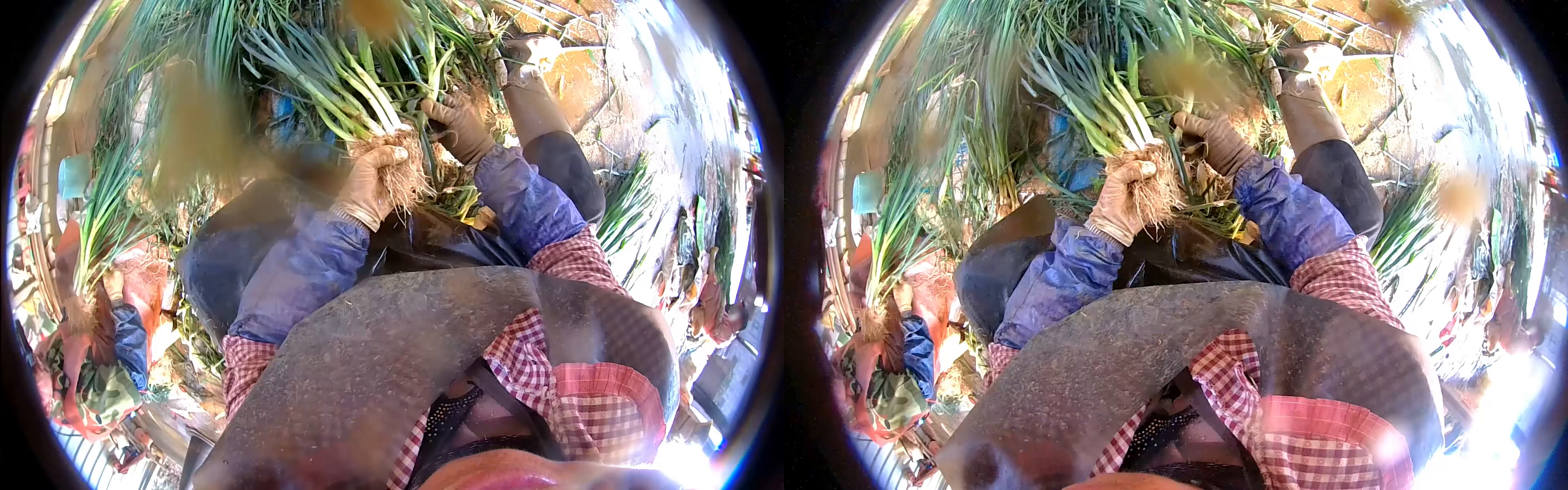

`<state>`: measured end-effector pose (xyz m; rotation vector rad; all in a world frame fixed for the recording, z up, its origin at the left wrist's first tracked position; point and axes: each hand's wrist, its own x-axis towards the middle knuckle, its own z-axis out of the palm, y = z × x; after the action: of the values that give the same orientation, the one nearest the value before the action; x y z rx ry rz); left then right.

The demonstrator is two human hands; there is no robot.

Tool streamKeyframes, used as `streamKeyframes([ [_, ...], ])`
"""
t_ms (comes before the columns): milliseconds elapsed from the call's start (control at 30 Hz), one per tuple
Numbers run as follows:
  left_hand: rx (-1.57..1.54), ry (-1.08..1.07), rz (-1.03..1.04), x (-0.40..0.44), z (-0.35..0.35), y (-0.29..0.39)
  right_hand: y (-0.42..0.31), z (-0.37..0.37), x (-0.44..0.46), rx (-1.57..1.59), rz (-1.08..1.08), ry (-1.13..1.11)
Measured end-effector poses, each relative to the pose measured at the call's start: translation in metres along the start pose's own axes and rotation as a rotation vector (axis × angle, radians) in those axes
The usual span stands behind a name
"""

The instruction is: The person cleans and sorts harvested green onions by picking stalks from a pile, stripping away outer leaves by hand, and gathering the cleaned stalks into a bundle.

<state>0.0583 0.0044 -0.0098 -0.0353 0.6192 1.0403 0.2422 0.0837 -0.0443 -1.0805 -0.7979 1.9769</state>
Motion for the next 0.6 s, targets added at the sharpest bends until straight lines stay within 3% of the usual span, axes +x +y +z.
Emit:
streamKeyframes([
  [67, 0.003, -0.008, 0.004, 0.001, -0.001, 0.0, 0.007, -0.011, 0.019, -0.089, 0.03, -0.011],
  [100, 0.002, -0.014, 0.011, 0.003, -0.001, 0.0, 0.026, -0.034, 0.053, -0.173, -0.185, 0.04],
  [167, 0.021, -0.002, 0.035, 0.002, 0.002, -0.002, 0.03, -0.041, 0.062, -0.256, -0.401, 0.096],
  [233, -0.01, 0.024, 0.054, 0.001, 0.001, -0.003, 0.019, -0.045, 0.061, -0.309, -0.445, -0.012],
  [333, -0.052, 0.008, 0.077, 0.0, 0.0, -0.003, -0.014, -0.003, 0.021, -0.368, -0.192, 0.22],
  [367, -0.06, -0.037, 0.081, -0.001, -0.001, -0.003, -0.015, 0.0, 0.017, -0.552, -0.369, 0.187],
  [467, -0.093, -0.001, 0.105, 0.0, 0.002, -0.004, -0.009, 0.01, 0.004, -0.758, -0.525, 0.128],
  [533, -0.056, 0.031, 0.132, -0.001, 0.003, -0.004, -0.006, 0.025, -0.021, -0.41, 0.09, 0.09],
  [600, -0.057, 0.018, 0.153, 0.002, -0.003, -0.005, 0.007, 0.017, -0.016, -0.345, 0.16, 0.003],
])
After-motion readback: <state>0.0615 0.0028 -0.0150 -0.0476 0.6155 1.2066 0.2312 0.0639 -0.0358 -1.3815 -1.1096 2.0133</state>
